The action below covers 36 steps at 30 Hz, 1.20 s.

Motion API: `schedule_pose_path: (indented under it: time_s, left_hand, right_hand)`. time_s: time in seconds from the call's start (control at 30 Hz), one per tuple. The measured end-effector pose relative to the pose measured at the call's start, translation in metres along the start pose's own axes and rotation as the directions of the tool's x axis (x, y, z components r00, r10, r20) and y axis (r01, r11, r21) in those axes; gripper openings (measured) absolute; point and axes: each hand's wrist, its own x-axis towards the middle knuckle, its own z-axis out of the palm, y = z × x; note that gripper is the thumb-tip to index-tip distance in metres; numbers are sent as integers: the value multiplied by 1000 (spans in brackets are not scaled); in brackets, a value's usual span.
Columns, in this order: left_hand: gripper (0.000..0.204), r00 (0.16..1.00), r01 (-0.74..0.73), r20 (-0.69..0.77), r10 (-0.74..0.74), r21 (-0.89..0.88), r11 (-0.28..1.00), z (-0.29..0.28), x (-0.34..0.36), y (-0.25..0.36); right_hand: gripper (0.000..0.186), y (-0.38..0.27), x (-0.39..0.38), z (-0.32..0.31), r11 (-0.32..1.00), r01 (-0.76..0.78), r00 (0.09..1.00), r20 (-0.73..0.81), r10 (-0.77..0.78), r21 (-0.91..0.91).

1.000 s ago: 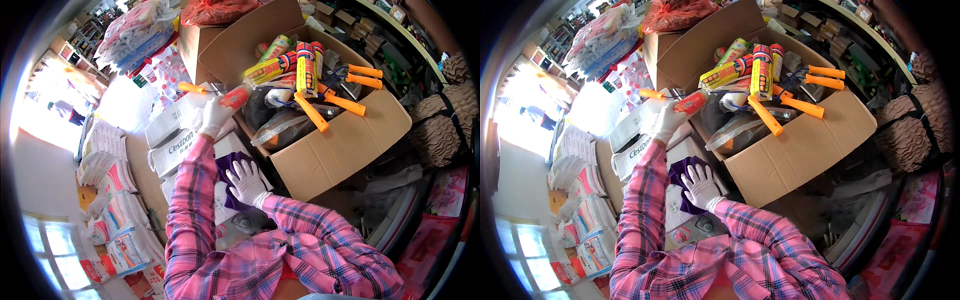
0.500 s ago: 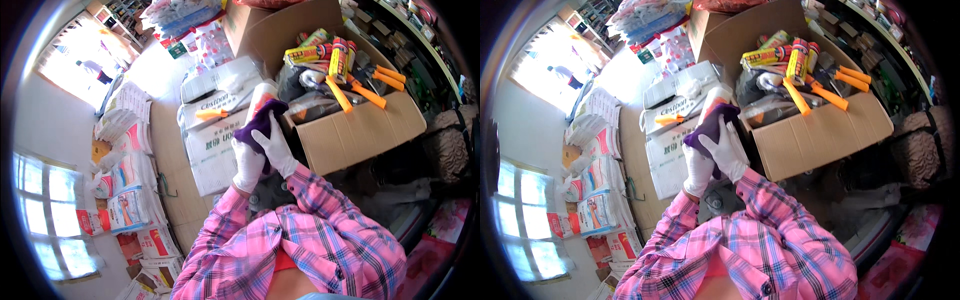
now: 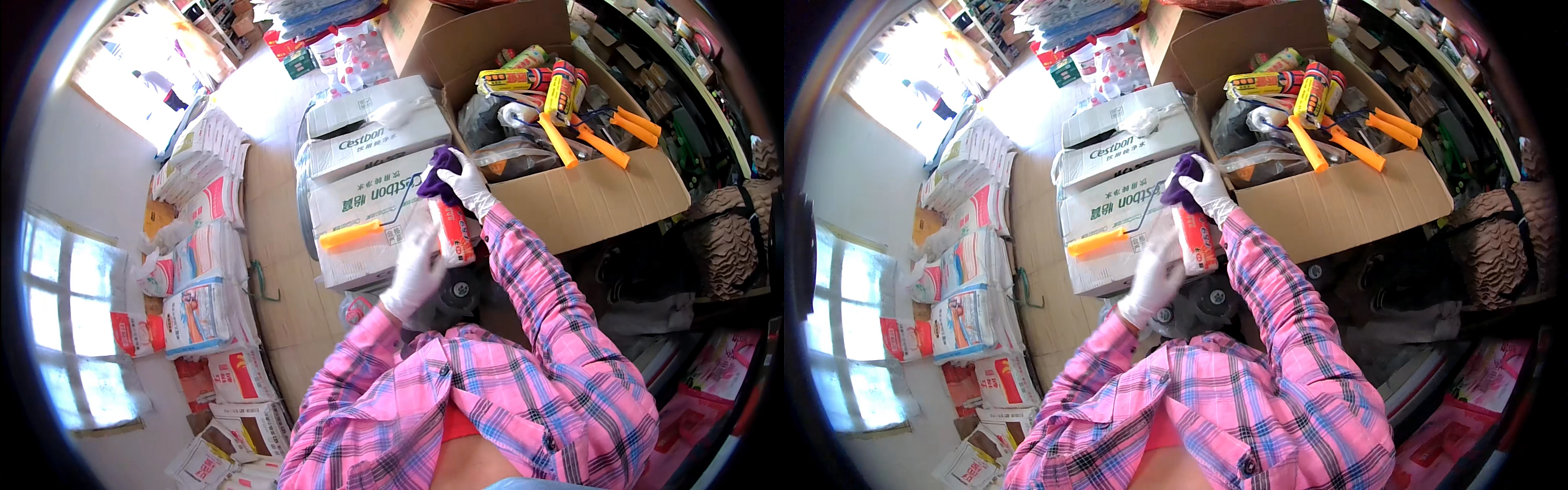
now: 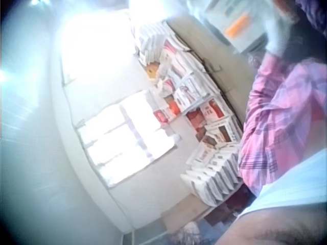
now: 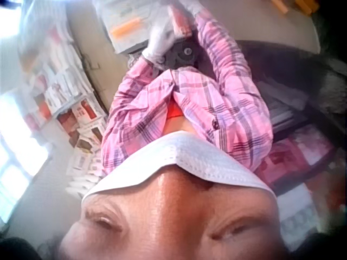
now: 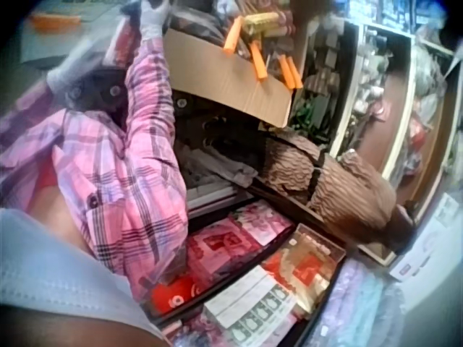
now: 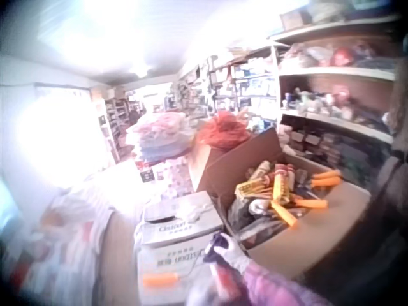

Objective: The person wipes various items with a purple cloth, including a pink helmet, a white plastic bag, a box of small round objects, and several toy guns. The person places the cleaned items into a cardboard box.

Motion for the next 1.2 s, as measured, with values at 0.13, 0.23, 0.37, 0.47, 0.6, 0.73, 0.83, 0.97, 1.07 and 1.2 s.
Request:
schedule_pose_path:
  time_s: [0.13, 0.23, 0.37, 0.47, 0.6, 0.73, 0.83, 0.97, 1.07, 1.2]
  left_hand:
    - [72, 983, 73, 87, -160, 619, 782, -62, 20, -50]
    - [49, 898, 49, 303, -318, 649, 759, -72, 11, -117]
    - [37, 927, -86, 346, -147, 574, 814, -73, 18, -133]
    - [33, 949, -125, 309, -56, 536, 835, -74, 10, -143]
    - [30, 936, -50, 311, -165, 583, 811, -74, 7, -136]
    - [32, 951, -17, 267, -157, 551, 834, -72, 5, -124]
    - [32, 966, -7, 225, -125, 510, 860, -74, -4, -114]
    - [29, 954, 191, 165, -252, 314, 930, -89, -18, -75]
    - [29, 873, 443, 233, -429, -7, 897, -84, -13, -43]
    - [32, 842, 536, 375, -389, -488, 689, -64, -9, 6]
  right_hand:
    - [60, -29, -4, -5, 815, 284, 942, -11, -336, -506]
    - [62, -62, -20, 11, 500, 406, 913, 356, -197, -765]
    - [52, -70, -45, 35, 176, 395, 901, 418, 117, -902]
    - [42, -74, -85, 50, -94, 612, 780, 580, 235, -785]
    - [40, -89, -144, 37, -139, 760, 635, 681, 363, -635]
    - [27, -112, -175, -11, 167, 771, 553, 776, 304, -615]
    - [18, -129, -167, -57, 650, 626, 618, 782, -77, -431]
    - [35, -161, -163, -114, 988, -149, 969, 204, 139, 35]
    - [40, -167, -163, -101, 697, -44, 998, 70, -9, 715]
    - [71, -151, -115, -51, 652, 583, 793, 167, -586, -485]
